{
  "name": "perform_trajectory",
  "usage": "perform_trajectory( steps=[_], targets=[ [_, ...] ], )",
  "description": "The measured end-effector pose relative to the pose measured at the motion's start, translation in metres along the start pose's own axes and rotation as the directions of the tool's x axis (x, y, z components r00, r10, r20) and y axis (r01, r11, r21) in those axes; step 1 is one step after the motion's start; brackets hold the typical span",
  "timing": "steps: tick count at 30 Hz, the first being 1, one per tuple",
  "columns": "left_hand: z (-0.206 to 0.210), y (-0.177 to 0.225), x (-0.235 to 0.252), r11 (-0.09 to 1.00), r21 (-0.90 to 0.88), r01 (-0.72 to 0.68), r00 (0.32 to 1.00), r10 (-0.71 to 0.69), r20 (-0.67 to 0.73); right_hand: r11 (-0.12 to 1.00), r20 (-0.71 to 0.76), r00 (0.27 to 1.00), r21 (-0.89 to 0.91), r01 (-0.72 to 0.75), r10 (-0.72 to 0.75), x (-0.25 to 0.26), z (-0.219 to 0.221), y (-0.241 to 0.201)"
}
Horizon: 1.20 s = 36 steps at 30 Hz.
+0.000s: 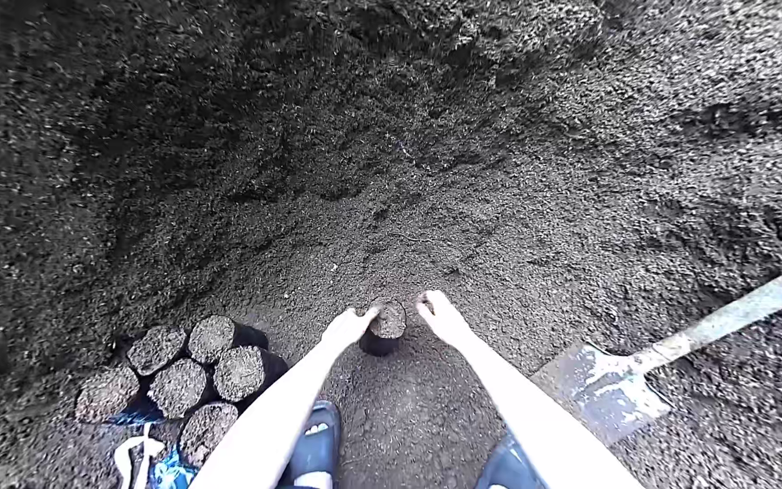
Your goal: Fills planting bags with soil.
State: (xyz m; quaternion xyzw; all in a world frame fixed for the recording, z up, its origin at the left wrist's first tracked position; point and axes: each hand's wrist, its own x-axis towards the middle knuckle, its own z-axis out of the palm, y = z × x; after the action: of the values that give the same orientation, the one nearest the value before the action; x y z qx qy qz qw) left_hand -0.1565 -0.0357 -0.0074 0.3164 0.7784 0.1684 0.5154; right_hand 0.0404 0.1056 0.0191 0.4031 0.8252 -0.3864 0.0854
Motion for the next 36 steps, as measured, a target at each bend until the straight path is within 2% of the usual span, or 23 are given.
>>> perform_trajectory(
  steps=[2, 4, 7, 11, 15, 19, 22, 26, 30, 32, 33, 36],
  targets=[
    [-0.004, 0.002, 0.008, 0.998, 0.062, 0.007, 0.995, -0.013, 0.095, 0.943, 0.13, 0.959, 0.186, -0.275, 0.253, 0.004, 0.014, 0.009],
    [-0.006, 0.006, 0.019, 0.989, 0.144, -0.04, 0.984, 0.014, 0.179, 0.83, 0.323, 0.869, 0.301, -0.47, 0.375, 0.007, 0.029, 0.009],
    [-0.004, 0.014, 0.031, 0.943, 0.292, -0.159, 0.965, 0.086, 0.247, 0.775, 0.379, 0.834, 0.346, -0.53, 0.401, 0.009, 0.044, 0.008],
    [0.0, 0.004, 0.044, 0.91, 0.331, -0.249, 0.951, 0.166, 0.261, 0.811, 0.258, 0.883, 0.356, -0.464, 0.392, 0.012, 0.061, 0.001],
    [0.003, -0.012, 0.035, 0.917, 0.186, -0.352, 0.933, 0.329, 0.148, 0.931, 0.068, 0.936, 0.104, -0.351, 0.345, 0.01, 0.063, -0.006],
    [-0.024, -0.021, -0.005, 0.928, 0.114, -0.354, 0.931, 0.361, -0.05, 0.966, 0.067, 0.976, -0.173, -0.193, 0.207, 0.001, 0.033, -0.068],
    [-0.066, -0.027, -0.041, 0.906, 0.103, -0.411, 0.886, 0.423, -0.191, 0.98, 0.055, 0.995, -0.185, -0.067, 0.078, 0.004, 0.017, -0.113],
    [-0.128, -0.036, -0.087, 0.94, 0.114, -0.322, 0.898, 0.341, -0.277, 0.995, -0.018, 0.998, -0.075, 0.062, -0.064, 0.011, 0.031, -0.168],
    [-0.158, -0.065, -0.104, 0.97, 0.127, -0.206, 0.907, 0.238, -0.347, 0.992, -0.018, 0.993, -0.053, 0.112, -0.113, 0.026, 0.07, -0.204],
    [-0.158, -0.088, -0.099, 0.987, 0.142, -0.069, 0.928, 0.116, -0.355, 0.996, 0.031, 0.997, -0.056, 0.073, -0.072, 0.041, 0.103, -0.208],
    [-0.154, -0.1, -0.094, 0.982, 0.184, 0.045, 0.936, 0.023, -0.352, 0.997, 0.073, 0.997, -0.062, 0.044, -0.039, 0.053, 0.125, -0.205],
    [-0.133, -0.123, -0.077, 0.874, 0.319, 0.367, 0.9, -0.248, -0.358, 0.994, 0.293, 0.954, -0.108, -0.025, 0.055, 0.082, 0.186, -0.195]
  ],
)
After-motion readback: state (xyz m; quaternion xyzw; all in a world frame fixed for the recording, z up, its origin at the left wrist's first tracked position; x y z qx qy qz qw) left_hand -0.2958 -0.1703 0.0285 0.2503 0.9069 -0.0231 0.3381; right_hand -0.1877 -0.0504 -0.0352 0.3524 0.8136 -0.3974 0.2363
